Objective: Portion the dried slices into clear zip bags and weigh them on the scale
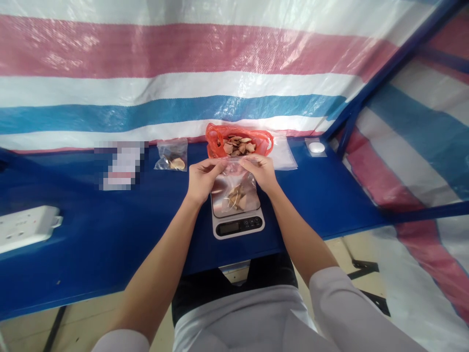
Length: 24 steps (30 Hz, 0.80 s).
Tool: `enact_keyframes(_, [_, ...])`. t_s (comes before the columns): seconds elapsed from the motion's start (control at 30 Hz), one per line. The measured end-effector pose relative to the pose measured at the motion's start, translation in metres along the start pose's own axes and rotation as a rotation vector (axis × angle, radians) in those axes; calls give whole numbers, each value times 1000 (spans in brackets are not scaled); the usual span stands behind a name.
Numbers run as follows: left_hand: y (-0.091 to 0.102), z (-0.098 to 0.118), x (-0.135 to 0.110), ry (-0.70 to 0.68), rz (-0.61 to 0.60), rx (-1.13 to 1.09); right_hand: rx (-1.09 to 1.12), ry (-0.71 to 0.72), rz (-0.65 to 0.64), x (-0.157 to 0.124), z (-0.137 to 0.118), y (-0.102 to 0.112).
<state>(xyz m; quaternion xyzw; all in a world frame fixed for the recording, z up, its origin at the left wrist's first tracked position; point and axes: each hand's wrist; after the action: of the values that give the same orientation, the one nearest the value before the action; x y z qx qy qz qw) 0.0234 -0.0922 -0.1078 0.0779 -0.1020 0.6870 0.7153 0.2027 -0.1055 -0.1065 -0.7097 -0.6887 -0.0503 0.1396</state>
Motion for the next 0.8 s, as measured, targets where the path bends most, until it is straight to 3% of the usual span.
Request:
enact_keyframes(0.37, [1,-3,-1,-26,-71,-22,-42,-39,-16,1,6,0])
enact_keyframes(0.6, [4,-3,1,-34,9,-39,-18,-58,15,2,3,5])
enact_keyframes(0.8, [3,-2,2,39,13,-110,-27,-83,41,2,5,5])
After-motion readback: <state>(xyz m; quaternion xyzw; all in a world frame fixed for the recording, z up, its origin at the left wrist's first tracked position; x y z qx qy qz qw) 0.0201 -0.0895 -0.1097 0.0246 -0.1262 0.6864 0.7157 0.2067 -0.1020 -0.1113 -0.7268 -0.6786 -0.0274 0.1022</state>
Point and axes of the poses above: each hand's wrist, its own x-axis towards the middle knuckle, its own y-axis out of the back of the hand, z = x × y, and after that the axes turned 3 degrees about x, right-handed
